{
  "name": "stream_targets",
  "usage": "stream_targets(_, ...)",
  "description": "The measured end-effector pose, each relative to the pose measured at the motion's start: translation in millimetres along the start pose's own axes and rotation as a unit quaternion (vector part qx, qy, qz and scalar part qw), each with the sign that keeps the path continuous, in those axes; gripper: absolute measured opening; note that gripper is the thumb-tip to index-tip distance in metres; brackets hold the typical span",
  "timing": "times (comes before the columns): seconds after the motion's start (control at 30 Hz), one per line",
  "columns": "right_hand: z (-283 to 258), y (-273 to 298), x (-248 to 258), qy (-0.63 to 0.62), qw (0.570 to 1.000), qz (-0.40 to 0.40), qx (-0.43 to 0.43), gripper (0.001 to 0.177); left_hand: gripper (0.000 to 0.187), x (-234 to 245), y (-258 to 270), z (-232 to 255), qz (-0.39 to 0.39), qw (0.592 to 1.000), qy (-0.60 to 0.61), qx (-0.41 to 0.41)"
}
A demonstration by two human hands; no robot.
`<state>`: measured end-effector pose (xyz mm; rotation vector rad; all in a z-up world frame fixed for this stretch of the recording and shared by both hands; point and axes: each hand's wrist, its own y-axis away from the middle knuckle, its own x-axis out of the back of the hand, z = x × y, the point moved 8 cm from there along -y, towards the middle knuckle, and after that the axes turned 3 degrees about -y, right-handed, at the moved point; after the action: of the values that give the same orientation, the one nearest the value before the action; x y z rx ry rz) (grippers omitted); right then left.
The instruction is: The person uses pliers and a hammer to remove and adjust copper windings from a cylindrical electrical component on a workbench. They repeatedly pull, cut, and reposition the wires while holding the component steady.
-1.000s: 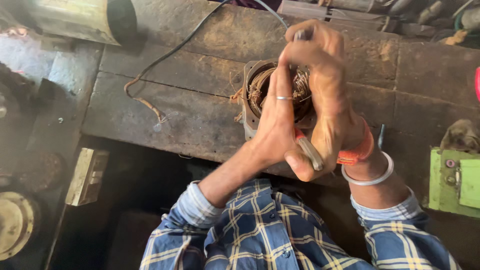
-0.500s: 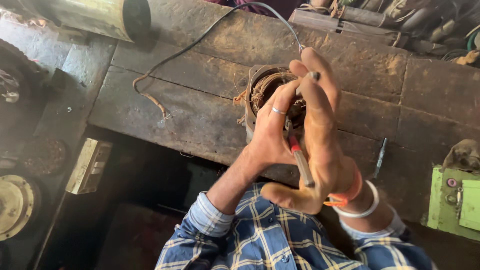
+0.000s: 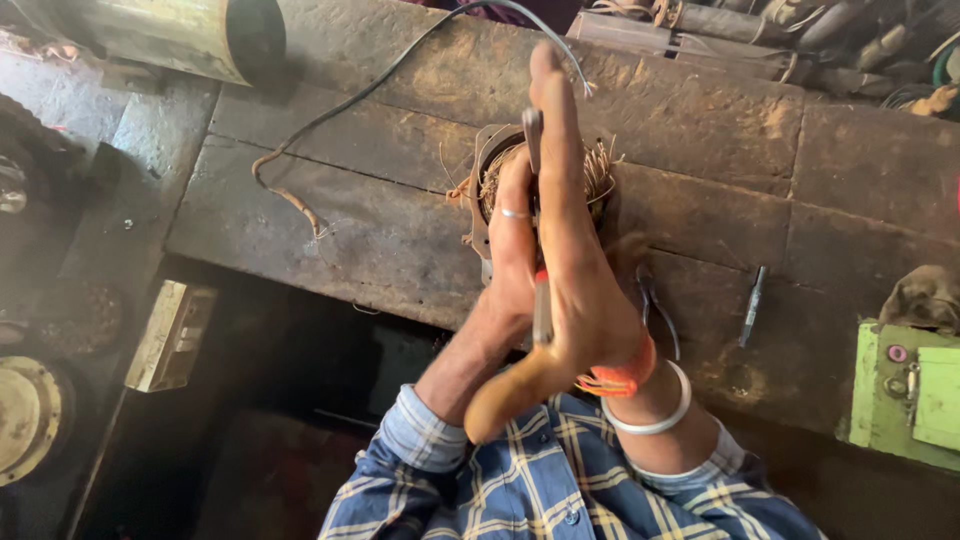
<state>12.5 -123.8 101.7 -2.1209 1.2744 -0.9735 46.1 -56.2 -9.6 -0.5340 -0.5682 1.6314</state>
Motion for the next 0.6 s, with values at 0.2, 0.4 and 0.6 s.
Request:
stream_targets(0.2, 3, -5, -4, 0.032, 0.998, 0.045, -0.016, 0.127, 0.072, 18, 26, 10, 0.002, 0.998, -0.005, 0.055)
stream_targets(0.4, -8, 0, 3, 0.049, 0.992, 0.115, 0.033, 0.1, 0.065, 13, 37, 18, -0.04, 0.99, -0.025, 0.13)
stream_targets(0.6, -9, 8, 5, 0.048, 0.994, 0.1, 0.006, 0.093, 0.042, 12, 42, -8, 0.015, 0.977, 0.083, 0.195)
